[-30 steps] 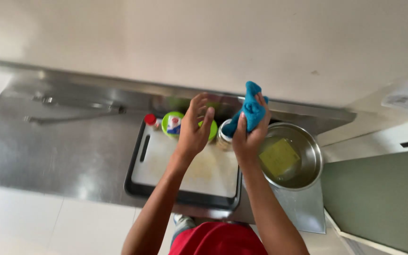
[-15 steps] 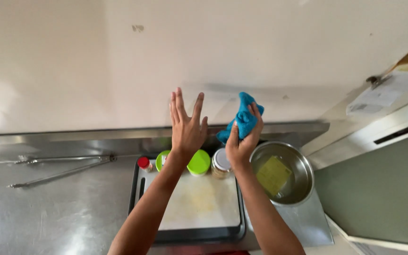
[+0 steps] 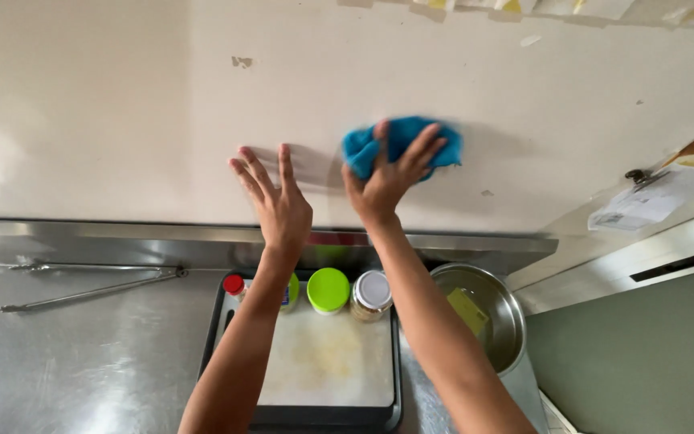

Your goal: Cleaning kitchen surfaces with a cloth and checking a prep note.

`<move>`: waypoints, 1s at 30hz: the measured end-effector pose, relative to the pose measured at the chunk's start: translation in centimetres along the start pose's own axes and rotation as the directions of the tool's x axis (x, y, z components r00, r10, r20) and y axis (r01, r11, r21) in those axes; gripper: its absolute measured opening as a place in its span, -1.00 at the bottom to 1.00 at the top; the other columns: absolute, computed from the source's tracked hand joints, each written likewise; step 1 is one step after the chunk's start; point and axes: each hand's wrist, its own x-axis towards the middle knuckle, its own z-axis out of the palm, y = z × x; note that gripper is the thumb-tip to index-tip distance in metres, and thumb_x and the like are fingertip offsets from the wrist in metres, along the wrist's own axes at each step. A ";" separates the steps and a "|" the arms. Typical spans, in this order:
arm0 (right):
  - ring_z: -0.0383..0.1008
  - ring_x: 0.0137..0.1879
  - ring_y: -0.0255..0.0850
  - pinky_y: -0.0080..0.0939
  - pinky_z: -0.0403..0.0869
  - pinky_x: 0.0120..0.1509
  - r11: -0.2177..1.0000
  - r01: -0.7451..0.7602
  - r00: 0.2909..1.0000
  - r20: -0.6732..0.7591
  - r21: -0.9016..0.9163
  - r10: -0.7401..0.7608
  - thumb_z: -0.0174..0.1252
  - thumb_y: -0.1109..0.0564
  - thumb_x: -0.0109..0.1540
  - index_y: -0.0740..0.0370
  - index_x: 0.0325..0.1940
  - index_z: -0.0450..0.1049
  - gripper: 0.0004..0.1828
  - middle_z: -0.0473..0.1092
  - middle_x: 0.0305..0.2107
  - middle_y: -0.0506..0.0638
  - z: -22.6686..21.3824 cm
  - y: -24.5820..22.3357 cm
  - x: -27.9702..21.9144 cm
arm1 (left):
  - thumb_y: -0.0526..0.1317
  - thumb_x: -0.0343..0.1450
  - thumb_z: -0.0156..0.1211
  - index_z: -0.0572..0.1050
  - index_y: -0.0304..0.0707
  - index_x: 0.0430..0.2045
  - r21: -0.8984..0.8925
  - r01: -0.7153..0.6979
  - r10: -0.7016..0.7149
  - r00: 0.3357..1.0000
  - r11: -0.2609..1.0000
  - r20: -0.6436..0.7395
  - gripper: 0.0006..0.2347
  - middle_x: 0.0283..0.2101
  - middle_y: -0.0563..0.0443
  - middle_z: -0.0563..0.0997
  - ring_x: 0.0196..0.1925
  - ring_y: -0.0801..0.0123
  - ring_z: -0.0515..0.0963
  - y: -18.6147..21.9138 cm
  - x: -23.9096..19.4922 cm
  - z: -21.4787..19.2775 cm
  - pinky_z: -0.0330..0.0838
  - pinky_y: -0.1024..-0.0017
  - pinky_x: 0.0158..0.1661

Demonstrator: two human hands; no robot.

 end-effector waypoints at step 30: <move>-0.16 0.60 0.36 0.66 -0.15 0.50 0.896 0.434 0.800 0.498 -0.097 -0.334 0.03 -0.41 0.32 -0.45 0.58 0.13 -0.27 -0.16 0.56 0.19 -1.5 4.5 -0.8 | -0.55 0.40 -0.05 0.11 -0.01 0.51 -0.162 0.105 -0.128 0.981 0.981 -0.143 -0.30 0.55 -0.49 -0.25 0.52 -0.69 -0.22 4.2 -0.4 -0.8 0.06 -0.39 0.39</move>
